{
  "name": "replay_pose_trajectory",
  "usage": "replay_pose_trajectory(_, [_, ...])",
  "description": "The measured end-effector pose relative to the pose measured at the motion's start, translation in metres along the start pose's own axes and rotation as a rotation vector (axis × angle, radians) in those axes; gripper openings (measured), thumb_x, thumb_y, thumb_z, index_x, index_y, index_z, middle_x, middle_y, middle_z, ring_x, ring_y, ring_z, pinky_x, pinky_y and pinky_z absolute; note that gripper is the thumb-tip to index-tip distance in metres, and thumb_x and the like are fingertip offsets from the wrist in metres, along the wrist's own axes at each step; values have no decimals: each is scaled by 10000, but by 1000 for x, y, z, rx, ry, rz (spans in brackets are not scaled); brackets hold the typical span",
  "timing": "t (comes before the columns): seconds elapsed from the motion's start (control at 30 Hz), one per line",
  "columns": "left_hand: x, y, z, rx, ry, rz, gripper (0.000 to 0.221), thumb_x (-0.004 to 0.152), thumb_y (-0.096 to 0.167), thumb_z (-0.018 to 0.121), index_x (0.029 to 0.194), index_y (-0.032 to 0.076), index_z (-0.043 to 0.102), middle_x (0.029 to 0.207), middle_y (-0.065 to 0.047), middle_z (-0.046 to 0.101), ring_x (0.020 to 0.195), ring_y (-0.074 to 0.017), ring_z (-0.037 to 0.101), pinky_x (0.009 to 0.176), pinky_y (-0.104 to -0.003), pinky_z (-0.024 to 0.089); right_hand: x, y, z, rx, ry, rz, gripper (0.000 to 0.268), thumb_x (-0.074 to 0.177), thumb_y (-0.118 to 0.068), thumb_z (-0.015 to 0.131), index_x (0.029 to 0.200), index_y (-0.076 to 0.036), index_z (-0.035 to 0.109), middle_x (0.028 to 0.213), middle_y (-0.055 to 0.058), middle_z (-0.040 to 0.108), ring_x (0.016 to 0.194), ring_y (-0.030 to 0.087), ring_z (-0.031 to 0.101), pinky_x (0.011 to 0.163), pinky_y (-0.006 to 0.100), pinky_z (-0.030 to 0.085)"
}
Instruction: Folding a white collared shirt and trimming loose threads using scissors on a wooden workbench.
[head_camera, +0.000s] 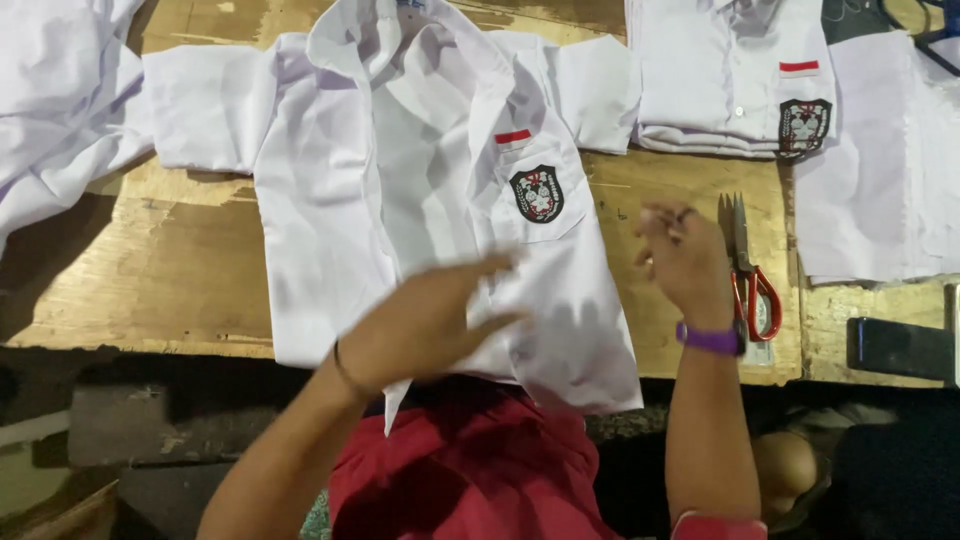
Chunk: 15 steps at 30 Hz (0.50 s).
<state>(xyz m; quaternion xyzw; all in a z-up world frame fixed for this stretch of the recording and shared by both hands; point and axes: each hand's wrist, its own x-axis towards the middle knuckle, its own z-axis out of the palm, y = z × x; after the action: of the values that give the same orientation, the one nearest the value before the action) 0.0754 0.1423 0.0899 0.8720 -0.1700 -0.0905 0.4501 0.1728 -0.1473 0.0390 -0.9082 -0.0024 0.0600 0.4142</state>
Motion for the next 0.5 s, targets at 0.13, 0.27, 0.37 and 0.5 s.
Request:
replay_pose_trajectory(0.13, [105,-47,-22,-54,254,-187,770,973,530,564,1581,165,262,1499,-205,551,1285,-383,608,1008,-539,516,80,-6,18,78,28,226,359,1012,-258,602,1290,-35,644,1042,55,674,556,139,648,433,264,518])
replay_pose_trajectory(0.27, [190,-96,-18,175,359,-341,898,975,688,577,1631,369,54,1172,-251,612,992,-469,631,839,-513,516,113,-10,37,-69,5,240,372,1070,-393,576,829,-112,606,668,37,578,579,205,603,596,350,533])
replay_pose_trajectory(0.37, [212,-109,-26,233,311,-454,799,962,652,566,1585,317,194,1143,-224,622,958,-464,637,780,-544,537,122,-3,50,-19,47,243,468,1057,-386,648,676,-154,505,638,19,580,609,167,551,666,355,460])
replay_pose_trajectory(0.5, [218,-130,-39,15,368,-494,508,872,305,611,1344,125,558,1247,-153,658,1226,-367,560,973,-501,481,106,-39,46,264,63,356,169,1008,-248,617,899,-124,578,736,50,658,585,118,560,505,250,441])
